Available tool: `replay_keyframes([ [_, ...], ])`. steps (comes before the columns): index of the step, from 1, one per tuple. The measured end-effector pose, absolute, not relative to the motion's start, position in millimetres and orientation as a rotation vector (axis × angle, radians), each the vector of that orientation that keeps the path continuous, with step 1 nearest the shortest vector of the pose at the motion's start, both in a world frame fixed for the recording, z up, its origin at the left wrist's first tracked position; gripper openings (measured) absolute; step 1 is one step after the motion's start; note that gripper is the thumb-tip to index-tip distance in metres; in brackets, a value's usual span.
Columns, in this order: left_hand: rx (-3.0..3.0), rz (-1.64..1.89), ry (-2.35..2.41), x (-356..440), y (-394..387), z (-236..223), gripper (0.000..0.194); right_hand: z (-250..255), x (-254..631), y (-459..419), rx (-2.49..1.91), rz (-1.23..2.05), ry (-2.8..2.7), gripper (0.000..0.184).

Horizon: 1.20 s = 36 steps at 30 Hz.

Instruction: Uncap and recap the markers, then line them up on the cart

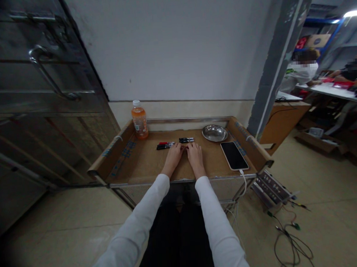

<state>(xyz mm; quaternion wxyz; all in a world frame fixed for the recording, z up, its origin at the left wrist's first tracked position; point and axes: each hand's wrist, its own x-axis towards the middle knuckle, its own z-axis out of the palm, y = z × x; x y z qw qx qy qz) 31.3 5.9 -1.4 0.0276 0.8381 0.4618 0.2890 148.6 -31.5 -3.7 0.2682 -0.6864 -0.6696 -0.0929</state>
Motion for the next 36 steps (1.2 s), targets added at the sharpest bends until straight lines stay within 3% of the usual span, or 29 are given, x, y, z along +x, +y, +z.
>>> replay_keyframes([
  [5,2.464,1.049,1.322,31.0,7.1,-1.5,0.027,-6.1,150.1,-27.2,-1.624,-0.206,-1.849,0.033],
  [14,2.467,1.144,1.251,31.8,4.1,2.7,0.039,3.4,147.2,-35.2,-1.817,-0.268,-1.754,0.025],
  [19,2.598,0.907,1.388,33.9,1.3,-1.6,0.051,5.8,146.2,-36.0,-1.892,-0.263,-1.649,0.029],
  [22,2.651,0.775,1.413,34.3,1.5,-3.7,0.05,5.6,146.5,-35.3,-1.916,-0.27,-1.62,0.031],
  [26,2.626,0.849,1.435,34.8,0.5,-2.5,0.047,6.5,146.9,-36.0,-1.919,-0.293,-1.588,0.031],
  [32,2.604,0.878,1.529,33.6,-4.2,1.7,0.026,4.8,148.8,-37.3,-1.935,-0.319,-1.54,0.031],
  [36,2.665,0.805,1.377,31.9,-3.0,2.7,0.024,3.4,149.9,-38.5,-1.967,-0.32,-1.489,0.029],
])
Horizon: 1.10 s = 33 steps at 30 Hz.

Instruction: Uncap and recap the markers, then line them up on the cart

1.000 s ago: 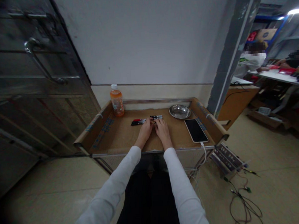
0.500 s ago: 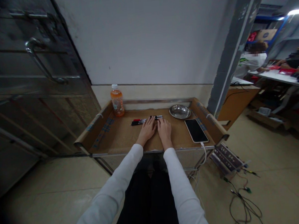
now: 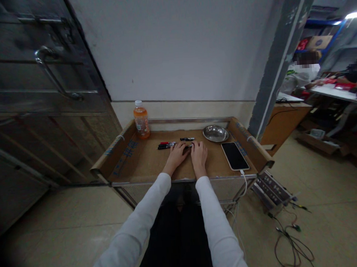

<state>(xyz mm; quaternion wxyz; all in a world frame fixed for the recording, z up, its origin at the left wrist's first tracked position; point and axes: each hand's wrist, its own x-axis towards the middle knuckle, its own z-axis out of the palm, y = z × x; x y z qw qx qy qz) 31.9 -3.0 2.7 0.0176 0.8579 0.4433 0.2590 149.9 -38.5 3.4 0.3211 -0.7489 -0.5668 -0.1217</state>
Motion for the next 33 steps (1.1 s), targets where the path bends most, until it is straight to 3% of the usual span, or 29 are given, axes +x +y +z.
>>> replay_keyframes([
  [14,2.609,0.901,1.32,26.5,-4.6,6.8,0.017,2.4,152.7,-41.8,-1.956,-0.251,-1.5,0.029],
  [19,2.513,1.025,1.362,24.0,-7.1,9.4,0.022,10.2,145.8,-43.8,-1.647,-0.165,-1.752,0.045],
  [24,2.369,1.149,1.683,21.4,-13.3,14.8,0.023,10.3,140.0,-42.8,-1.615,-0.148,-1.798,0.058],
  [33,2.148,1.092,2.209,14.7,-19.7,9.4,0.025,-5.4,142.0,-26.2,-1.893,-0.209,-1.806,0.042],
])
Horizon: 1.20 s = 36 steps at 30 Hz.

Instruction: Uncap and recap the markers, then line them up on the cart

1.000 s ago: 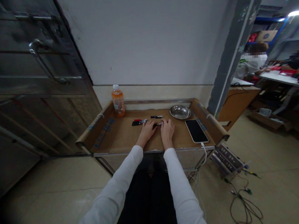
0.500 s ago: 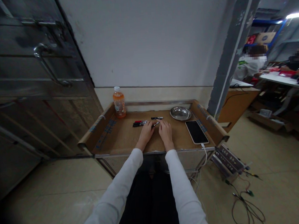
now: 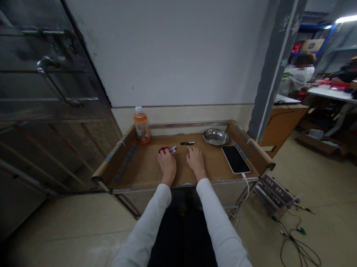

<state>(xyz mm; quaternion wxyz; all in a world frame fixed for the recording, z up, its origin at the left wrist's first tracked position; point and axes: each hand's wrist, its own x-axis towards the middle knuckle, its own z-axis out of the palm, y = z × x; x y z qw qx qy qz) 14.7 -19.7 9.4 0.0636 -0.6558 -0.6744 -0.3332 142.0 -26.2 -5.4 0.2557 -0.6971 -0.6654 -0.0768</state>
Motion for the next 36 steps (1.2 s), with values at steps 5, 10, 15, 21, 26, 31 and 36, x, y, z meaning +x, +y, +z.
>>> replay_keyframes([
  [5,-1.954,-1.03,-2.09,16.7,-18.2,8.1,0.02,0.8,136.5,-20.9,-1.978,-0.263,-1.809,0.044],
  [10,-2.004,-1.033,-2.129,14.8,-18.0,12.9,0.02,4.7,133.9,-11.3,-2.032,-0.257,-1.786,0.044],
  [15,-2.102,-1.0,-2.015,20.7,-15.0,12.1,0.023,5.5,136.5,-9.7,-1.973,-0.21,-1.774,0.036],
  [21,-2.525,-0.878,-1.517,41.7,3.4,-3.4,0.022,8.5,139.6,-10.1,-1.999,-0.205,-1.68,0.03],
  [26,-2.526,-0.893,-1.551,50.1,19.9,-10.3,0.021,5.2,141.9,-6.4,-2.003,-0.184,-1.662,0.031],
  [31,-2.568,-1.017,-1.641,53.1,30.8,-14.0,0.019,-0.1,143.1,-2.0,-2.005,-0.194,-1.618,0.028],
  [36,-2.572,-1.133,-1.666,49.6,26.4,-16.7,0.016,-2.6,143.5,-4.1,-2.003,-0.274,-1.602,0.025],
])
